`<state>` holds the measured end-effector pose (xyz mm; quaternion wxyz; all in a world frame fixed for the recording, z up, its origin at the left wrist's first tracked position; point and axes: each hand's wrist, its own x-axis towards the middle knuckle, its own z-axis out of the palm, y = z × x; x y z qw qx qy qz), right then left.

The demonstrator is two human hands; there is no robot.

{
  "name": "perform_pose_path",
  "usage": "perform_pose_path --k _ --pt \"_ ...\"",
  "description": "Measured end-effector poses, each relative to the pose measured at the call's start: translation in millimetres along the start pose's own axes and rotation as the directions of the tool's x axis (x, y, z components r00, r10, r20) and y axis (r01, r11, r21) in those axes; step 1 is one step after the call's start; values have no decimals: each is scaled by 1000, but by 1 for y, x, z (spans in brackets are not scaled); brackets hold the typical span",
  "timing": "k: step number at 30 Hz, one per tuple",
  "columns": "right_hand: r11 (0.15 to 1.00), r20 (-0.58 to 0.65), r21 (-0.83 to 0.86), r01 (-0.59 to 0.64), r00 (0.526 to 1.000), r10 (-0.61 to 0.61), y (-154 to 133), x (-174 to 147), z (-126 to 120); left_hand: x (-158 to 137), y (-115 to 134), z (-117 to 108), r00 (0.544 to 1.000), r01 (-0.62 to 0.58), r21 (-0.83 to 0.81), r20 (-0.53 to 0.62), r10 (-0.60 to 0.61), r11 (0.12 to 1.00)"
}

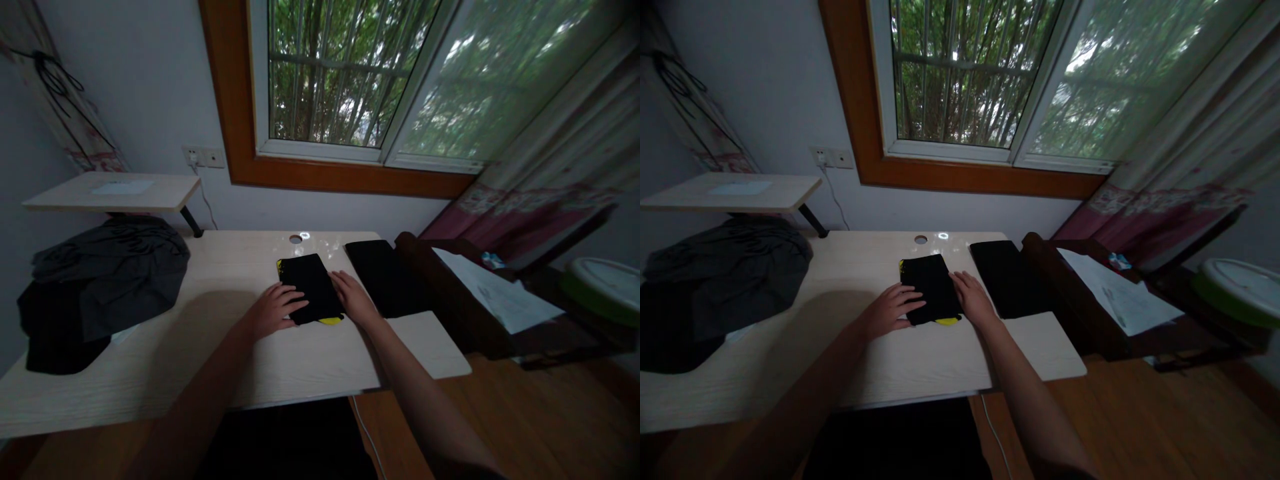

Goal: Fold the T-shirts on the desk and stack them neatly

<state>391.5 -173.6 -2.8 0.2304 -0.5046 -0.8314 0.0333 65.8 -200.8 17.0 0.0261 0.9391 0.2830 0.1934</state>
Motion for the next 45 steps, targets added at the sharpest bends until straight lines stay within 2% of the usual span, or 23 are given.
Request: perform_pose_path --k 7,13,17,24,32,38,45 --pt "1000 3 -19 6 1000 -6 -3 -1 -2 1 -1 3 999 -52 -48 -1 52 997" --pt "999 -15 -31 32 999 -33 -10 0 -7 0 -5 4 999 -24 -38 -48 22 999" --pt "998 -45 10 69 997 -68 -14 0 -12 -3 -8 -2 991 -5 -39 -134 -1 999" --pt "980 -2 106 166 986 -167 -29 -4 -22 -16 -9 -18 953 183 -14 -243 -181 983" --pt "949 101 152 276 951 -292 -56 -6 -25 -23 -10 -27 899 165 -51 -403 -172 985" --pt "929 152 201 312 927 -344 -80 1 -18 -22 -9 -30 899 150 -86 -401 -172 985" --pt "918 129 200 342 920 -371 -89 6 -7 -26 -6 -39 893 141 -157 -406 -194 977"
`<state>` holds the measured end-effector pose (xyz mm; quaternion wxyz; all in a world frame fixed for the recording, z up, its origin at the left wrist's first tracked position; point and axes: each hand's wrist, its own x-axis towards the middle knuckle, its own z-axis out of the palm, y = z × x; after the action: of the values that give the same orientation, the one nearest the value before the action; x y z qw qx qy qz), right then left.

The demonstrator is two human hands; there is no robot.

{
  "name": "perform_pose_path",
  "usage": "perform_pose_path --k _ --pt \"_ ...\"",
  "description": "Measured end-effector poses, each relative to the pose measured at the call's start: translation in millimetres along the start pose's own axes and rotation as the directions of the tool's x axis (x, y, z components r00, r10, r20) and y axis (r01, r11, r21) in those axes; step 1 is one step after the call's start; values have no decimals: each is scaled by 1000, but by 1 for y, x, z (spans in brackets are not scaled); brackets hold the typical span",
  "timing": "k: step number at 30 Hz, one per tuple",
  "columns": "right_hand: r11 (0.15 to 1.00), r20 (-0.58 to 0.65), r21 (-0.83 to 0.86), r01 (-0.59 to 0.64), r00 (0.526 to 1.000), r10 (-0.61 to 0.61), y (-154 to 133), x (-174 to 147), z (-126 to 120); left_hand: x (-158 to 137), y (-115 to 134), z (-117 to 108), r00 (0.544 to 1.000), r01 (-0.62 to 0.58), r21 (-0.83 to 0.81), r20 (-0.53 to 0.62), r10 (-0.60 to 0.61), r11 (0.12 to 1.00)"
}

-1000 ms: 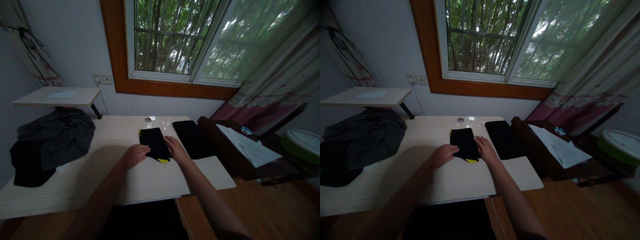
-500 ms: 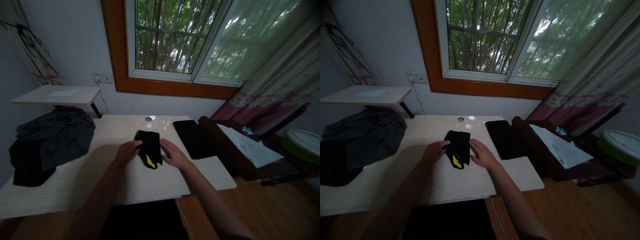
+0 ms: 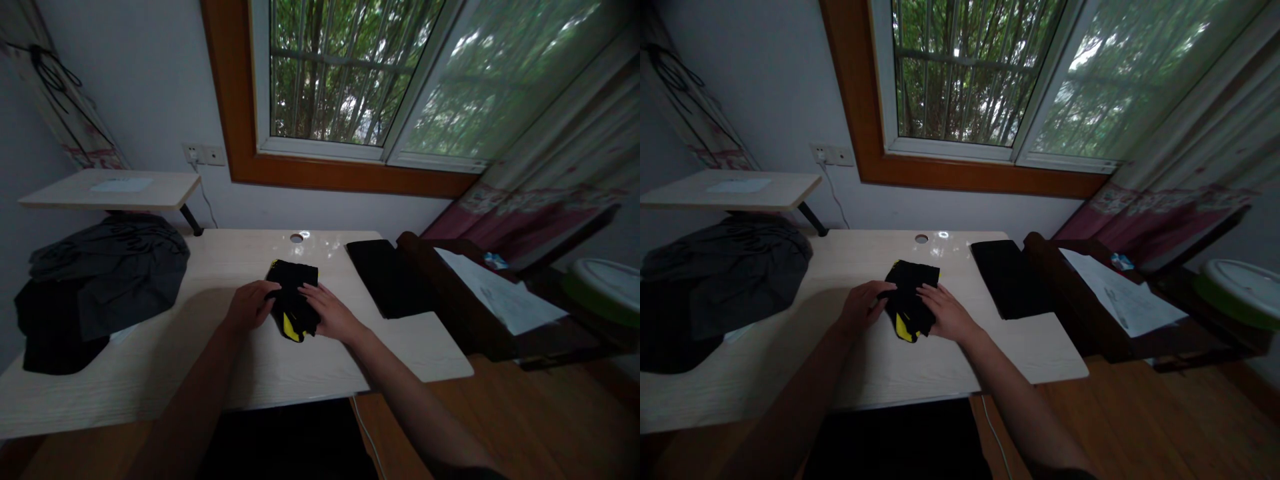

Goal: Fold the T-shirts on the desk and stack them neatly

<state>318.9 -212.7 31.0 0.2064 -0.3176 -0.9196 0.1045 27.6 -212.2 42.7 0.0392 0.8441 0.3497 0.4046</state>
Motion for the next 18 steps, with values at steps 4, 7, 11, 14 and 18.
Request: perform_pose_path --k 4,7,11,14,18 --pt "999 -51 -49 0 999 -2 -5 1 5 -1 0 -2 1000 -9 -44 -2 9 999" --pt "997 -61 -73 36 997 -40 -6 1 7 0 1 -2 1000 -11 -73 -16 10 997" --pt "997 -109 -7 73 991 -74 -1 4 6 0 2 -2 998 16 -137 -62 -24 990" --pt "991 -155 118 58 987 -39 -1 7 1 -3 -1 -2 983 93 -259 -128 -130 961" --pt "944 -245 317 -89 954 173 -11 16 -15 -8 -12 1 887 155 -544 -291 -359 824"
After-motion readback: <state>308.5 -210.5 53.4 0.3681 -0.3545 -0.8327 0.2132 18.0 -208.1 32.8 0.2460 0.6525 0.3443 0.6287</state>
